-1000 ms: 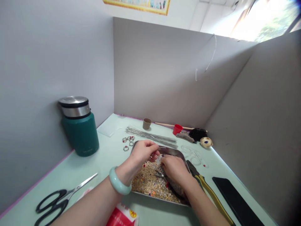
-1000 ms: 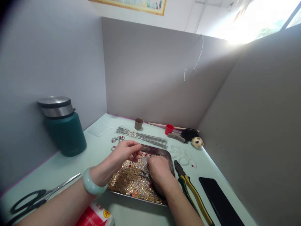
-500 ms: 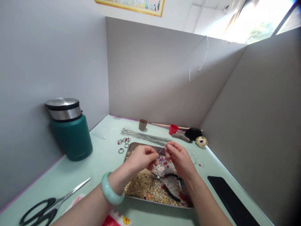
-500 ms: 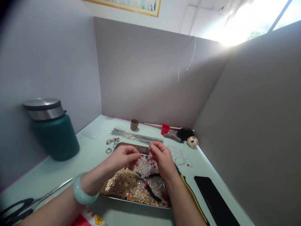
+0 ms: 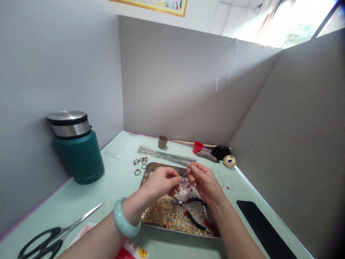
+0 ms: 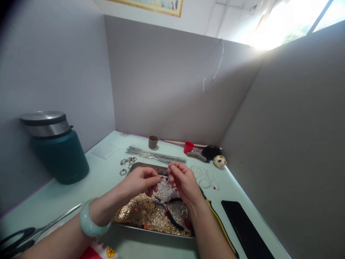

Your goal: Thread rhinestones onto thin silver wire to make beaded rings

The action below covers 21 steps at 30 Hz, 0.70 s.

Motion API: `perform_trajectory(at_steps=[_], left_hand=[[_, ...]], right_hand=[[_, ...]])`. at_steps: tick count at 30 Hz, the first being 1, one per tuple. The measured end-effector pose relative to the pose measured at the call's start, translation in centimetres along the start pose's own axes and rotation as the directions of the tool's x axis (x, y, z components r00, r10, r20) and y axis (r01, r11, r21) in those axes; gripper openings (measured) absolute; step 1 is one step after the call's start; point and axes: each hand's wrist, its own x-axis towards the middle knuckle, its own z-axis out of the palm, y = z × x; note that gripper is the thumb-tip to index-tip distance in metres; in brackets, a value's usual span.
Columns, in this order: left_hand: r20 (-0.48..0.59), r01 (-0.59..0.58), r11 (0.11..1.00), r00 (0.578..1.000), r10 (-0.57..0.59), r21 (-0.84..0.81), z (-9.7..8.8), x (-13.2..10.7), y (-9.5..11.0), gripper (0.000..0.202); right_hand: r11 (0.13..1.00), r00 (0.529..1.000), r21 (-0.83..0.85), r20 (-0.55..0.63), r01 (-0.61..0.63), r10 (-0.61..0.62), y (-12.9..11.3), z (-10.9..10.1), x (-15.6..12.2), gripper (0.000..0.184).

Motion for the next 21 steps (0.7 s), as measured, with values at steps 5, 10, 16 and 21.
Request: perform_trajectory(at_steps=[5,10,16,21], left_hand=[[-0.005,-0.011,1.0,1.0,0.011,-0.001,0.02,-0.07,0.04,0.019],[-0.016,-0.013,1.0,1.0,0.013,0.014,0.02,-0.03,-0.1,0.02],[-0.025,0.005,1.0,1.0,-0.005,-0.008,0.02,0.01,-0.27,0.019],[-0.025,-0.006,1.0,1.0,0.006,0.004,-0.05,0.05,-0.21,0.018]], right_hand=[[1.0,1.0,0.021,0.004,0.003,-0.003,0.06,-0.05,0.13,0.014],[1.0,1.0,0.008,0.009,0.005,-0.005,0.08,-0.03,-0.07,0.014],[0.999,0.999,-0.027,-0.005,0.035,-0.035,-0.03,0.19,-0.26,0.013],[0.998,0.998,-0.035,-0.027,0.059,-0.06,0.0,0.24,-0.12,0.013]])
